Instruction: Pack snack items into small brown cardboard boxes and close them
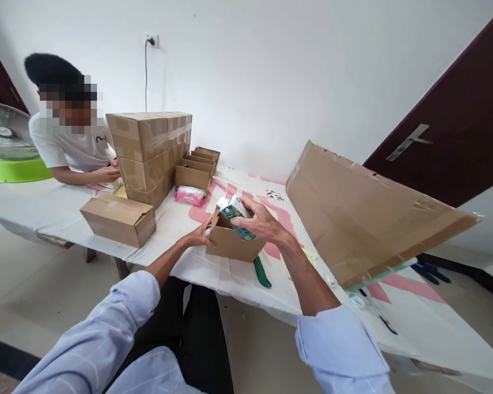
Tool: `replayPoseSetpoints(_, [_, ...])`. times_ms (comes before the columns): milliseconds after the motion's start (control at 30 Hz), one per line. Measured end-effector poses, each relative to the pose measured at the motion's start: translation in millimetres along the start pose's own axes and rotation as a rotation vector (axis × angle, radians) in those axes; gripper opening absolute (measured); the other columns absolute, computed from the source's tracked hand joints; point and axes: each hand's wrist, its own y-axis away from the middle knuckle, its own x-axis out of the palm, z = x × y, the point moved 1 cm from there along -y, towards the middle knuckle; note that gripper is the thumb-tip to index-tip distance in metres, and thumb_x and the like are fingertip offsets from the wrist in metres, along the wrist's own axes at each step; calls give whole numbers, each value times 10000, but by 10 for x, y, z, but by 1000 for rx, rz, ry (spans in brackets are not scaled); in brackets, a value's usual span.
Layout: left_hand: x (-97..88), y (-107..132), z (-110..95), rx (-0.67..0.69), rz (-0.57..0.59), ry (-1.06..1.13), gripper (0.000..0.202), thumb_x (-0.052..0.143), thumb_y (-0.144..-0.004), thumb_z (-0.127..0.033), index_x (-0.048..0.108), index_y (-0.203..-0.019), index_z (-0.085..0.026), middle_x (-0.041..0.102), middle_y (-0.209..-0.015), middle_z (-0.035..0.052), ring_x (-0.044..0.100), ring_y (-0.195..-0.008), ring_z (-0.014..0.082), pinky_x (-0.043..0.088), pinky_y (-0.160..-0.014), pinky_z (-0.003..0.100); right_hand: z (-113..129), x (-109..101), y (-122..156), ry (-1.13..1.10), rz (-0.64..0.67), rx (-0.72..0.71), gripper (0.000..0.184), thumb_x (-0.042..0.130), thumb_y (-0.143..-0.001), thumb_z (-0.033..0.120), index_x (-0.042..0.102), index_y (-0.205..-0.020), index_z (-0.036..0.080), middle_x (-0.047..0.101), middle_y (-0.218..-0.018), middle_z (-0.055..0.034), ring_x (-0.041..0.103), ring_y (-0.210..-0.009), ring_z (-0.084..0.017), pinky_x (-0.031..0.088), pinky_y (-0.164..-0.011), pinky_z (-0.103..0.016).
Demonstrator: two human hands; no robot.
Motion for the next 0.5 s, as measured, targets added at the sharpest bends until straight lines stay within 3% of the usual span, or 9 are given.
replayPoseSetpoints(67, [60,-33,10,1,-35,-72,1564,1057,-442,-361,236,-1762,-193,441,-1694,234,425,-1539,484,383,-1278,599,-70,68,63,-40,3,12,326,745,-790,423,671,-1029,213,636,-929,14,580,-839,-185,453,-739,-300])
replayPoseSetpoints(133, [69,86,-14,-18,-115,-157,1544,1072,-446,-382,273,-1753,-194,387,-1730,240,339,-1593,507,363,-1287,616,-166,188,115,-87,25,44,366,757,-792,436,695,-1067,203,676,-957,0,614,-863,-199,475,-756,-309])
replayPoseSetpoints(233, [-5,463,-182,-39,-220,-206,1308,994,-660,-428,293,-1751,-261,320,-1776,216,329,-1607,487,449,-1207,605,-315,453,163,-197,66,101,452,788,-785,438,708,-1156,191,733,-1066,-34,670,-935,-225,516,-800,-329])
replayPoseSetpoints(300, [-69,735,-418,-5,-188,-165,1123,902,-805,-401,297,-1749,-335,355,-1771,179,469,-1523,425,552,-1077,507,-389,673,165,-289,108,128,501,821,-770,413,699,-1202,189,757,-1143,-56,701,-997,-241,542,-845,-342])
replayPoseSetpoints(367, [-116,948,-715,44,-89,-115,1047,880,-837,-345,341,-1734,-373,432,-1732,149,574,-1417,365,590,-963,396,-436,903,141,-377,183,138,495,844,-765,383,694,-1196,192,772,-1163,-60,717,-1029,-244,556,-872,-347])
replayPoseSetpoints(500, [-198,1186,-1176,7,40,-128,697,904,-788,-251,701,-1455,-265,680,-1408,108,667,-1200,283,575,-850,290,-493,1261,50,-488,315,117,481,889,-765,434,702,-1138,195,779,-1083,-44,721,-958,-224,564,-817,-330])
